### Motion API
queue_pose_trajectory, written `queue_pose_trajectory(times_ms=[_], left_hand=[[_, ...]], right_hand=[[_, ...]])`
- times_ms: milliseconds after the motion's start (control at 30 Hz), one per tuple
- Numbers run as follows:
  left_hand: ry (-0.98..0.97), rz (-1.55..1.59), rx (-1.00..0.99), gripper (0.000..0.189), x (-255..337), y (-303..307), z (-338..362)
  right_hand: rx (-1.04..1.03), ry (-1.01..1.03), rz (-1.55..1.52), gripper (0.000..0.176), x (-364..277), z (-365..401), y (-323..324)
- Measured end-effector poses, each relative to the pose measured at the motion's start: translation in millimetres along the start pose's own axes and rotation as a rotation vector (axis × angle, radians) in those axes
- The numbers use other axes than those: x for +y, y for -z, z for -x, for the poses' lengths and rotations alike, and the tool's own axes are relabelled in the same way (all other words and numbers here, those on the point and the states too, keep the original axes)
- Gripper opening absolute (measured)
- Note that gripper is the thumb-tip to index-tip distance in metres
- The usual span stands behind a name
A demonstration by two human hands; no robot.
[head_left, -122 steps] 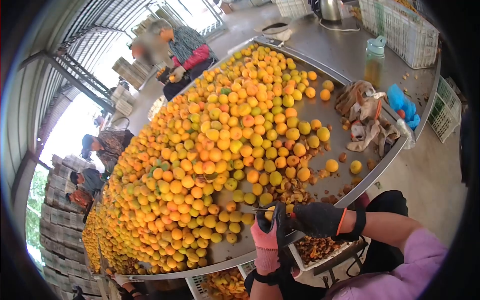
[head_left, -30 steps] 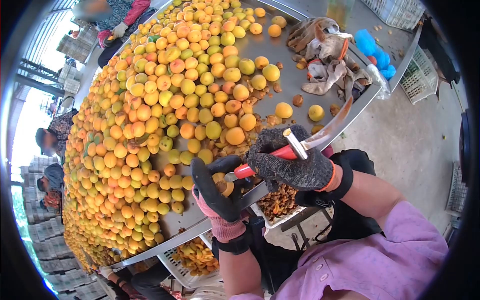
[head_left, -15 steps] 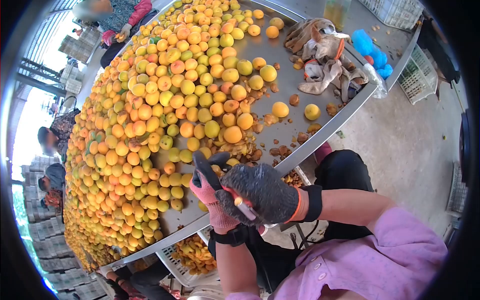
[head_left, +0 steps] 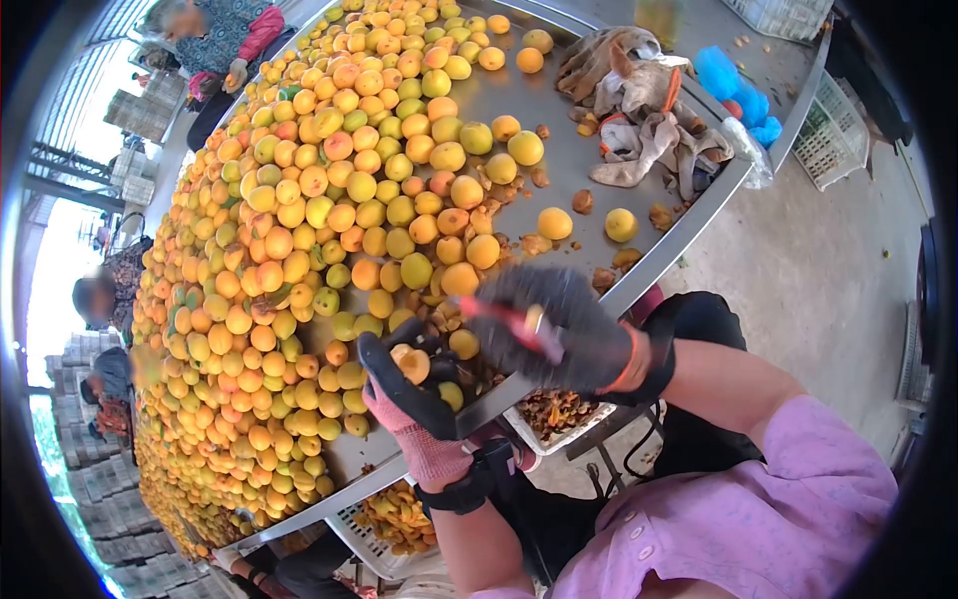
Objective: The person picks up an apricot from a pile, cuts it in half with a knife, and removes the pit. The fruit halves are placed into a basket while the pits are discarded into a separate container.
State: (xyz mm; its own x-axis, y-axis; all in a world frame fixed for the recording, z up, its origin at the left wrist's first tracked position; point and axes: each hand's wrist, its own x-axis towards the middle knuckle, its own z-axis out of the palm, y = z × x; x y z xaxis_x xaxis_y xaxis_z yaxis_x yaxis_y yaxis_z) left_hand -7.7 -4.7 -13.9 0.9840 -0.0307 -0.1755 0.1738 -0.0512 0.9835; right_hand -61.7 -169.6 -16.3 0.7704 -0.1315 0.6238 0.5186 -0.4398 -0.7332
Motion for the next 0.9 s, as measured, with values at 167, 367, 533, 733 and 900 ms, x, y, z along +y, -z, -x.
queue_pose_trajectory(times_ms=[167,367,533,733,900], left_hand=[[-0.763,-0.916,-0.185,0.024,9.7,2.3,7.4],[-0.356,-0.651,-0.129,0.040,22.8,-51.5,-2.4],[-0.207,-1.663,-0.289,0.061,26.9,-120.0,-39.9],[-0.260,-1.362,-0.325,0.052,11.5,-98.9,-62.2],[0.057,-1.193,-0.150,0.044,12.3,-50.1,-74.8]], right_hand=[[0.288,-0.448,-0.111,0.016,12.5,-23.1,45.1],[0.314,-0.398,-0.007,0.027,40.4,-8.9,60.6],[0.283,-0.271,0.223,0.027,43.7,-18.5,76.0],[0.339,-0.209,0.214,0.026,48.9,-18.3,86.5],[0.260,-0.464,0.026,0.028,40.9,-13.9,100.9]])
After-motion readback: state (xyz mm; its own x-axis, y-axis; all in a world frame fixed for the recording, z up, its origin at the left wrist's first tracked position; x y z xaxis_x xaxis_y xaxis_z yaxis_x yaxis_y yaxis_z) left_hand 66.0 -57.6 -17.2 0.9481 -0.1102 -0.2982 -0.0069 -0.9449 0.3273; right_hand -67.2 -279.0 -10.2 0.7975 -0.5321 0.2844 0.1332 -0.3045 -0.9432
